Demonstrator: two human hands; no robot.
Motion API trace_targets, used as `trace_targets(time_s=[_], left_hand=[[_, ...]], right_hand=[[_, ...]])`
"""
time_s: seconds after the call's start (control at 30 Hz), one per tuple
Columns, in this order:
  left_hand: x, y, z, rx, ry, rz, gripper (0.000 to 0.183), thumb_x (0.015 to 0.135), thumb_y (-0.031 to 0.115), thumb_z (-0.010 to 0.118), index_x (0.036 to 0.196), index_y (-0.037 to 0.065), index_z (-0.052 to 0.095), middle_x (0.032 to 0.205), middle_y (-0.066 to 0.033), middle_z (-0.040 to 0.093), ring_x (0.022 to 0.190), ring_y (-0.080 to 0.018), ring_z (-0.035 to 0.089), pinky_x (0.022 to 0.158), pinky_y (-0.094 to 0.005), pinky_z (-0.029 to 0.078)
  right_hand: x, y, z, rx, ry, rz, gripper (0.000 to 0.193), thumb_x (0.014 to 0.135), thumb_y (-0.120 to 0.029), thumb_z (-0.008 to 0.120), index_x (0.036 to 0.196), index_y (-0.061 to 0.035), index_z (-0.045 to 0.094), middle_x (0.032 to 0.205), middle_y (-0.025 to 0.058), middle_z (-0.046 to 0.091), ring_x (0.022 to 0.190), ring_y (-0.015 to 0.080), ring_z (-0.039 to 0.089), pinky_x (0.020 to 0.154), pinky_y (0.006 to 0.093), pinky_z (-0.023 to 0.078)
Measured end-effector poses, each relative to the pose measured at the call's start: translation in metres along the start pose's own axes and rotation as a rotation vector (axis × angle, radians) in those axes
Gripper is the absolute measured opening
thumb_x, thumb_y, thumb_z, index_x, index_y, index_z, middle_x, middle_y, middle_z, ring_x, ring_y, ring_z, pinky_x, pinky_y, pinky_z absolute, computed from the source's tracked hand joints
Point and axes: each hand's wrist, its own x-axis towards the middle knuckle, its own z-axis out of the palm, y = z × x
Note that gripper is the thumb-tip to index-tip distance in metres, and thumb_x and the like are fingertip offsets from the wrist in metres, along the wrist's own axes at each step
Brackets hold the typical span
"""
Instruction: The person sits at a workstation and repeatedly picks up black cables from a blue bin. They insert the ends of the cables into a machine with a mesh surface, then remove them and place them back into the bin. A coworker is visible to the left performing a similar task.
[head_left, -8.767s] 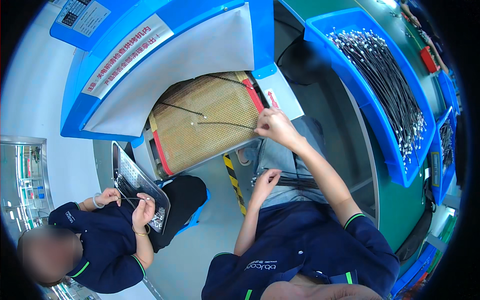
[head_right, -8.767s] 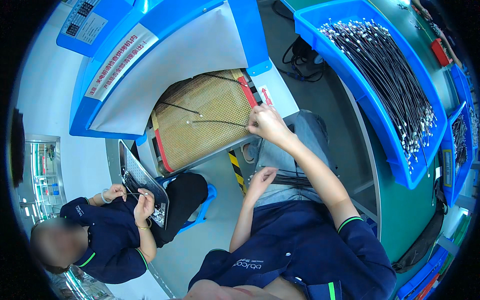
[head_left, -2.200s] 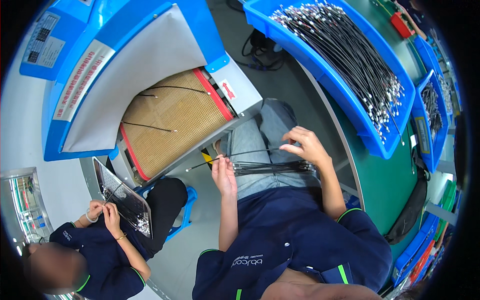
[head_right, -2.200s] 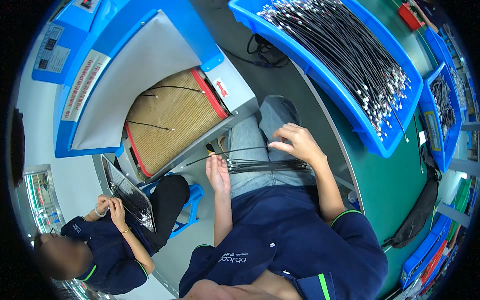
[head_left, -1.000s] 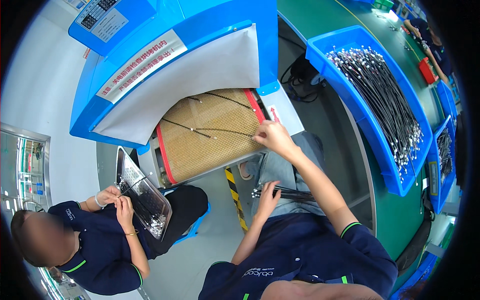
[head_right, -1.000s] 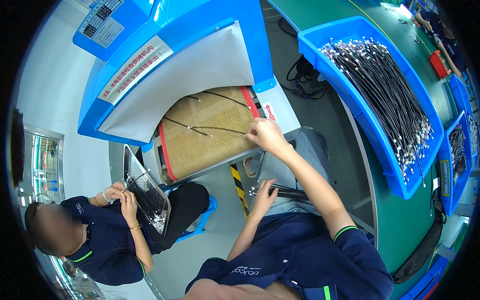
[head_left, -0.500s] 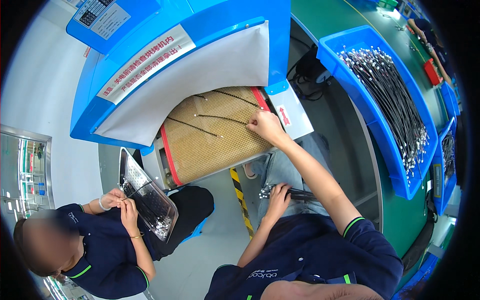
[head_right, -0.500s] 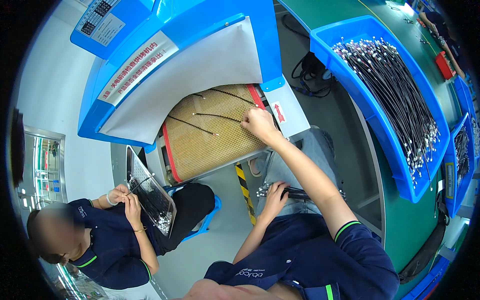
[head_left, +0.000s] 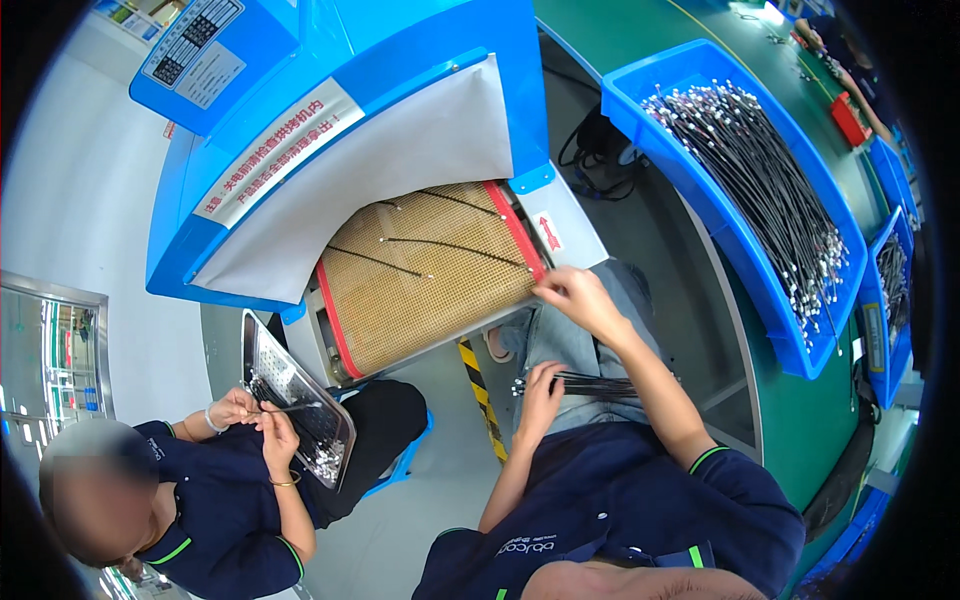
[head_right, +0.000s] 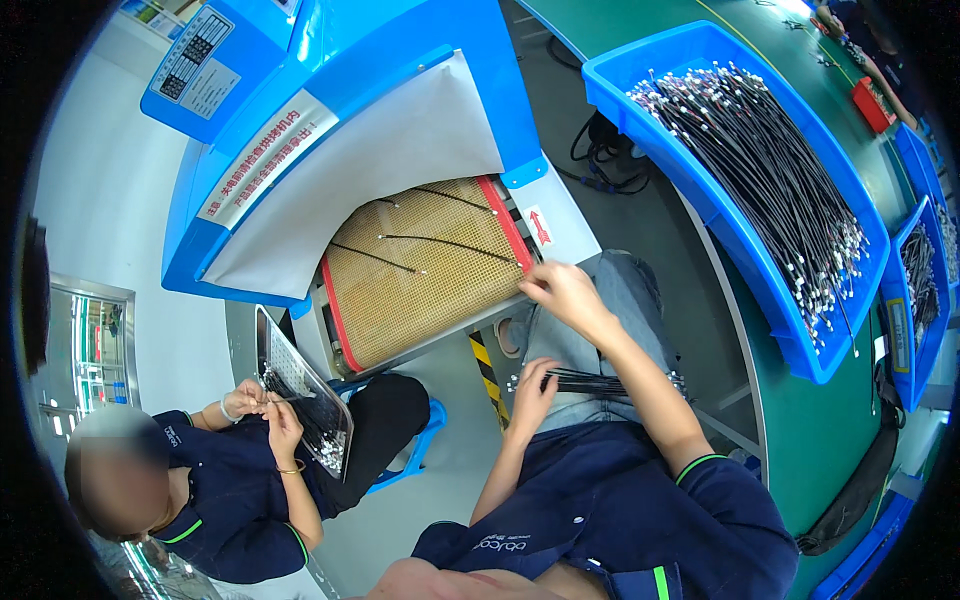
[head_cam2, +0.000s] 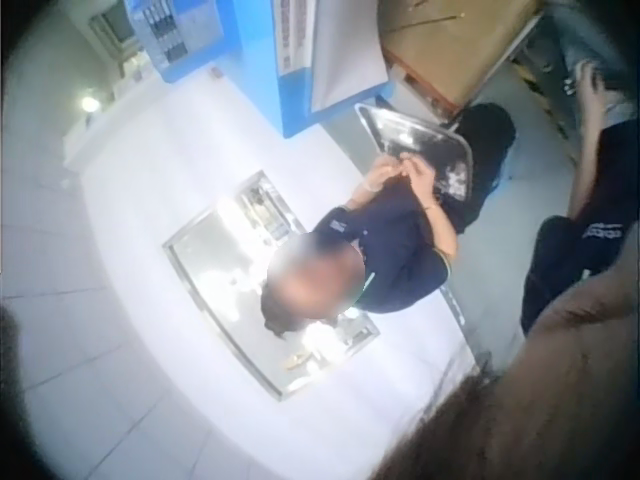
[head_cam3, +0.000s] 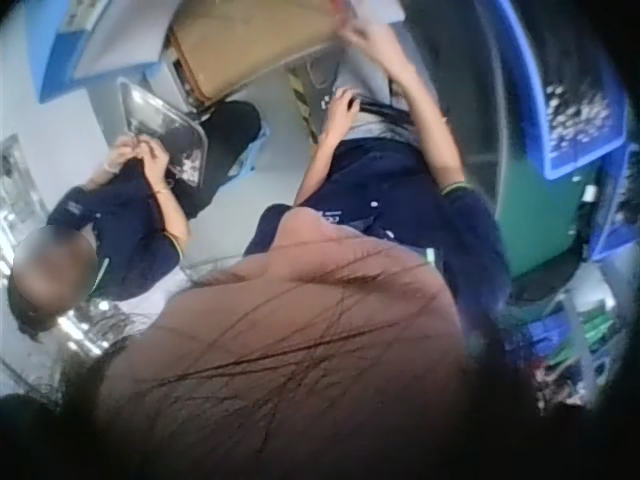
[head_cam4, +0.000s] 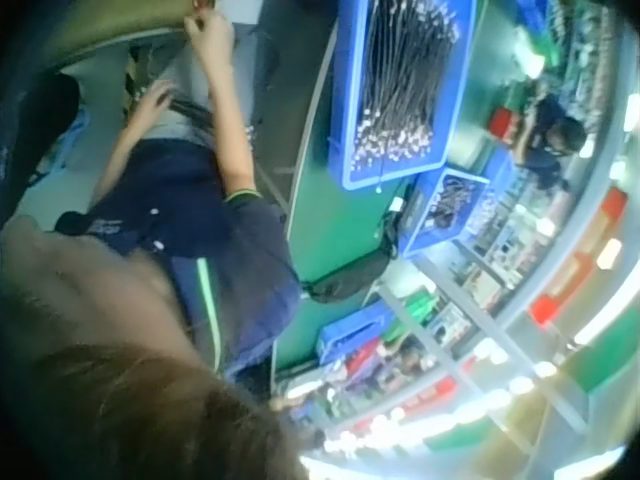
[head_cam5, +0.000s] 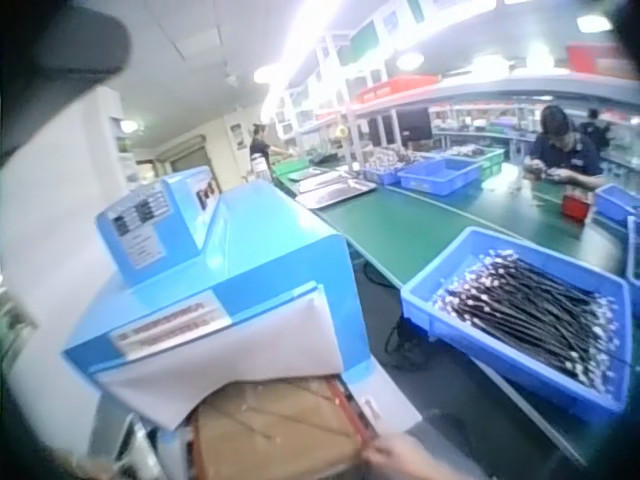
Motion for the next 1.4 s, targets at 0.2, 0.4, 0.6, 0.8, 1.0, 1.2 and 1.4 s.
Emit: trace_targets(time_s=[0.2,0.4,0.6,0.8,1.0,1.2,1.4], left_hand=[[0.004,-0.008,-0.018,0.041,0.054,-0.060,0.026,0.084,0.006,0.059,0.110,0.004,0.059,0.117,-0.0144,0.056,0.112,-0.0312,0.053,0.095,-0.0364,0.041],[0.004,-0.012,-0.023,0.118,-0.017,-0.088,0.029,0.085,0.009,0.060,0.113,0.005,0.057,0.117,-0.0151,0.056,0.111,-0.0349,0.051,0.094,-0.0393,0.040],[0.005,-0.012,-0.029,0.127,-0.096,-0.072,0.028,0.087,0.013,0.059,0.113,0.005,0.057,0.116,-0.0154,0.057,0.109,-0.0358,0.050,0.093,-0.0399,0.040],[0.011,-0.004,-0.044,0.147,-0.119,-0.037,0.022,0.093,0.012,0.048,0.109,0.004,0.060,0.103,-0.0172,0.055,0.102,-0.0345,0.049,0.090,-0.0402,0.040],[0.014,0.011,-0.062,0.148,-0.166,-0.074,0.018,0.091,0.011,0.051,0.102,0.002,0.063,0.091,-0.0151,0.061,0.087,-0.0308,0.057,0.079,-0.0377,0.045],[0.021,0.036,-0.054,-0.020,-0.196,-0.111,0.017,0.091,0.012,0.054,0.102,0.001,0.061,0.087,-0.0146,0.066,0.082,-0.0275,0.065,0.075,-0.0339,0.049],[0.029,0.068,-0.038,0.043,-0.302,0.025,0.017,0.093,0.015,0.054,0.099,-0.001,0.059,0.091,-0.0118,0.069,0.085,-0.0207,0.068,0.073,-0.0301,0.051]], right_hand=[[-0.104,0.080,-0.018,-0.205,-0.406,0.213,0.018,0.080,-0.022,0.065,0.085,-0.0042,0.068,0.083,0.0155,0.067,0.077,0.0322,0.064,0.070,0.0405,0.049],[-0.143,0.094,-0.012,-0.212,-0.523,0.250,0.020,0.078,-0.022,0.067,0.087,-0.0040,0.067,0.084,0.0143,0.067,0.081,0.0318,0.063,0.074,0.0404,0.048],[-0.142,0.086,-0.021,-0.135,-0.397,0.192,0.020,0.080,-0.024,0.066,0.088,-0.0064,0.070,0.086,0.0155,0.066,0.083,0.0326,0.063,0.075,0.0411,0.048],[-0.139,0.083,-0.040,-0.004,-0.303,0.153,0.021,0.083,-0.025,0.063,0.089,-0.0054,0.069,0.087,0.0143,0.065,0.082,0.0324,0.062,0.073,0.0396,0.048],[-0.137,0.071,-0.069,-0.017,-0.282,0.214,0.019,0.079,-0.017,0.068,0.095,-0.0055,0.068,0.090,0.0120,0.066,0.079,0.0287,0.064,0.072,0.0361,0.050],[-0.130,0.058,-0.074,-0.103,-0.174,-0.022,0.014,0.079,-0.013,0.066,0.091,-0.0069,0.070,0.089,0.0076,0.066,0.079,0.0264,0.064,0.070,0.0349,0.051],[-0.115,0.037,-0.037,-0.080,-0.148,-0.285,0.015,0.079,-0.017,0.066,0.092,-0.0101,0.069,0.085,0.0028,0.064,0.076,0.0241,0.063,0.066,0.0354,0.051]])
